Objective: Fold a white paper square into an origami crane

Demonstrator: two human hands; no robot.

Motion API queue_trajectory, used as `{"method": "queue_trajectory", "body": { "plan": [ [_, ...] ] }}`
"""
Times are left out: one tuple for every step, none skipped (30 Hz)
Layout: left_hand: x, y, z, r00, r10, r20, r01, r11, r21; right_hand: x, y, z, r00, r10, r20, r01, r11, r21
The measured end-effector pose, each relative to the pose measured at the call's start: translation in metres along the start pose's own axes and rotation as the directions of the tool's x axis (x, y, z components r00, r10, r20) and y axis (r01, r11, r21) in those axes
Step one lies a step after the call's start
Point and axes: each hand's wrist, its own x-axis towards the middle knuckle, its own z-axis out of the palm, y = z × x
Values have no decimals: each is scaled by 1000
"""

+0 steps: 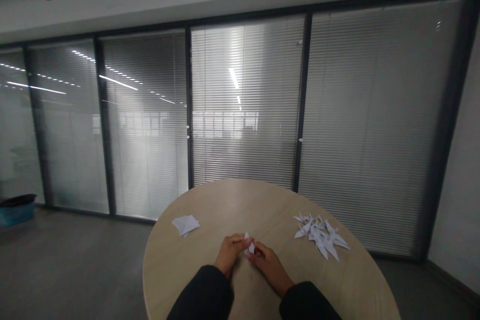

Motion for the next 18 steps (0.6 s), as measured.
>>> {"method": "queue_trajectory", "body": {
  "plan": [
    [-1, 0, 2, 1000, -2, 19, 3, 1000, -20, 0, 0, 1, 1000, 3, 28, -3, 1000, 31],
    [-2, 0, 3, 999, -16, 45, 17, 999, -38, 0, 1, 1, 999, 1, 50, -4, 998, 55],
    [-3, -2, 5, 996, -43, 75, 47, 997, -56, 0, 2, 2, 998, 2, 64, -6, 997, 71],
    [-3, -3, 6, 992, -77, 103, 85, 993, -76, -1, 3, 3, 998, 10, 68, -15, 997, 76],
    [-3, -5, 7, 986, -106, 125, 118, 988, -96, 0, 5, 4, 997, 27, 68, -32, 997, 75],
    [-3, -7, 8, 984, -121, 128, 136, 984, -114, 0, 7, 4, 997, 47, 67, -52, 996, 74],
    [-2, -8, 8, 986, -124, 113, 138, 982, -129, 0, 8, 5, 996, 64, 69, -69, 995, 75],
    [-1, -9, 8, 990, -116, 80, 126, 982, -139, 0, 10, 5, 994, 76, 74, -82, 994, 77],
    [0, -9, 7, 994, -105, 38, 109, 983, -147, 0, 10, 5, 993, 84, 84, -90, 993, 77],
    [1, -9, 7, 996, -94, -2, 93, 984, -149, 0, 10, 5, 992, 88, 93, -95, 992, 77],
    [2, -9, 6, 996, -86, -33, 81, 986, -144, 0, 10, 5, 990, 97, 102, -105, 991, 77],
    [2, -9, 5, 995, -81, -54, 73, 988, -133, -1, 9, 5, 987, 114, 109, -123, 989, 78],
    [3, -9, 5, 995, -76, -65, 68, 991, -120, -1, 7, 5, 984, 137, 115, -147, 986, 81],
    [3, -9, 5, 995, -71, -70, 64, 992, -106, -2, 5, 5, 979, 164, 123, -175, 981, 85],
    [3, -9, 4, 995, -67, -74, 60, 994, -92, -2, 3, 5, 973, 187, 132, -200, 976, 91],
    [3, -10, 4, 995, -63, -78, 57, 995, -79, -3, 1, 5, 968, 205, 143, -220, 970, 99],
    [4, -10, 4, 995, -60, -81, 54, 996, -70, -3, -1, 5, 965, 214, 151, -231, 967, 108],
    [3, -11, 4, 995, -55, -86, 49, 997, -64, -3, -2, 5, 964, 217, 153, -235, 965, 118]
  ]
}}
